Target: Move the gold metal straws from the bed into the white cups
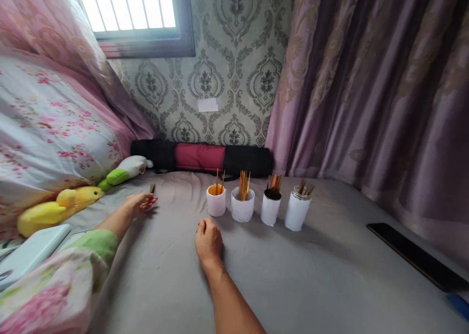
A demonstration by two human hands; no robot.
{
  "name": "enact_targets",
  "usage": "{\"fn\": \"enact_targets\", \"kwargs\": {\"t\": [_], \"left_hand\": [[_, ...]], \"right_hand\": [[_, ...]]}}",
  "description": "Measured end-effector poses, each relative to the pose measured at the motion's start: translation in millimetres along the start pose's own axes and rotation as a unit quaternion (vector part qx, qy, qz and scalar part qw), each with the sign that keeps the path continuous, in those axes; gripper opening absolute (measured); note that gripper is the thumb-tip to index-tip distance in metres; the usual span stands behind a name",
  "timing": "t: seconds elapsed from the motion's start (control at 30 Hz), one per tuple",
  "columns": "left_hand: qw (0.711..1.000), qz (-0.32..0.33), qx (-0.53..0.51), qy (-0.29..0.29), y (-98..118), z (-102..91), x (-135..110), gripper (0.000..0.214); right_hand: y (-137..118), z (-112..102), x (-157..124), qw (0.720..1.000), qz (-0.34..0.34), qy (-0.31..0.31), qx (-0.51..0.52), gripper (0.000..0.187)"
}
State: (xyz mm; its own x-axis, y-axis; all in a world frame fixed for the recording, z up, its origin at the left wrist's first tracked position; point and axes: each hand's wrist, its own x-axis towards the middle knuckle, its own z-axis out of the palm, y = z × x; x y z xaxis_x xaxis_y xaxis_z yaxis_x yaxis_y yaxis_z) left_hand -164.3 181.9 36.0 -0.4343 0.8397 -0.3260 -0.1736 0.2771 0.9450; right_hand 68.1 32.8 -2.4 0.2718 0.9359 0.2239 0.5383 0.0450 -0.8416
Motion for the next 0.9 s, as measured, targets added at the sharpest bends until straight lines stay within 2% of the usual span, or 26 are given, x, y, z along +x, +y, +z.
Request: {"fn": "enact_targets", "kwargs": {"t": [0.23,0.43,0.9], "left_hand": [[0.996,-0.046,-0.071,-0.013,-7.9,10.1,-6.8,0.012],[0.989,-0.057,-0.121,-0.057,-16.5,15.4,-17.0,0.013],[0.975,-0.016,-0.165,-0.147,-34.7,19.9,-56.3,0.021]], "right_hand": [[1.1,1.0,0.3,1.0,-0.002,0.001,0.002,0.026],[2.7,1.9,0.5,1.0,-0.005,0.002,-0.006,0.026],[-0.5,-1.5,-0.1,1.0,-0.002,-0.005,-0.002,0.027]]}}
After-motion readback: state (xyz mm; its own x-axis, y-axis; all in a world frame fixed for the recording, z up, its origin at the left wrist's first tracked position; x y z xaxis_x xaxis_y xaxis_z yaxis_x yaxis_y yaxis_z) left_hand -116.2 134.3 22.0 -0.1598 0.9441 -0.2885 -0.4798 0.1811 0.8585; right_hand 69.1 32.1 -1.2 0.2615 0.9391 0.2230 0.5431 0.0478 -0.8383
